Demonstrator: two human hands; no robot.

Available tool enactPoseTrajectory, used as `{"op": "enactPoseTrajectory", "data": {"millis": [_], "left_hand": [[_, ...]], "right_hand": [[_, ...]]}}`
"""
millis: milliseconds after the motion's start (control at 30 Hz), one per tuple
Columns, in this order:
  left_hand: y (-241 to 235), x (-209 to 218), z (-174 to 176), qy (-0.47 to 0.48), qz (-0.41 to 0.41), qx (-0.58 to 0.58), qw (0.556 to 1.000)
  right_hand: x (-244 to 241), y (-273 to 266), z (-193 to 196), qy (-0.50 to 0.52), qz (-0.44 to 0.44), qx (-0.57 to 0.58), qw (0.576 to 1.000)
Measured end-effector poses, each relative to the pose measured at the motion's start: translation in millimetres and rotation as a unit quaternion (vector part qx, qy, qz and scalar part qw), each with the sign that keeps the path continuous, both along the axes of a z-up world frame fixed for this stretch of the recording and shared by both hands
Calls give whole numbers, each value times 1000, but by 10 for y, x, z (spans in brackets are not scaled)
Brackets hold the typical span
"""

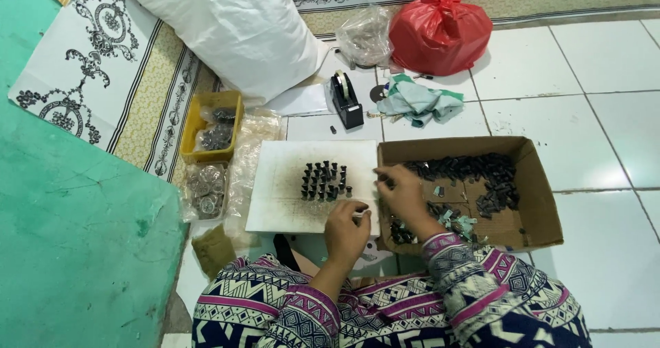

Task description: Inserting small black screws into a white foam board with pre-marked or pre-drilled holes.

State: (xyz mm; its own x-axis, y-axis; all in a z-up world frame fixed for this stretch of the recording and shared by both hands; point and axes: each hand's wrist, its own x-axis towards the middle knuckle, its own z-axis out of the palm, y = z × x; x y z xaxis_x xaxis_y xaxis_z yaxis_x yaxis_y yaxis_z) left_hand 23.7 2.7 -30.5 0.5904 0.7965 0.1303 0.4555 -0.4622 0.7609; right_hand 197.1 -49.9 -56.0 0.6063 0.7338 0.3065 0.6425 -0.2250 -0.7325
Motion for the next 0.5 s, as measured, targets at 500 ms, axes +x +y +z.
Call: {"op": "enactPoseTrajectory", "data": {"millis": [500], "left_hand": [[-540, 575, -580, 32, -308, 145, 940]], "right_hand": [[425, -1338, 957, 141, -109, -282, 943]]}}
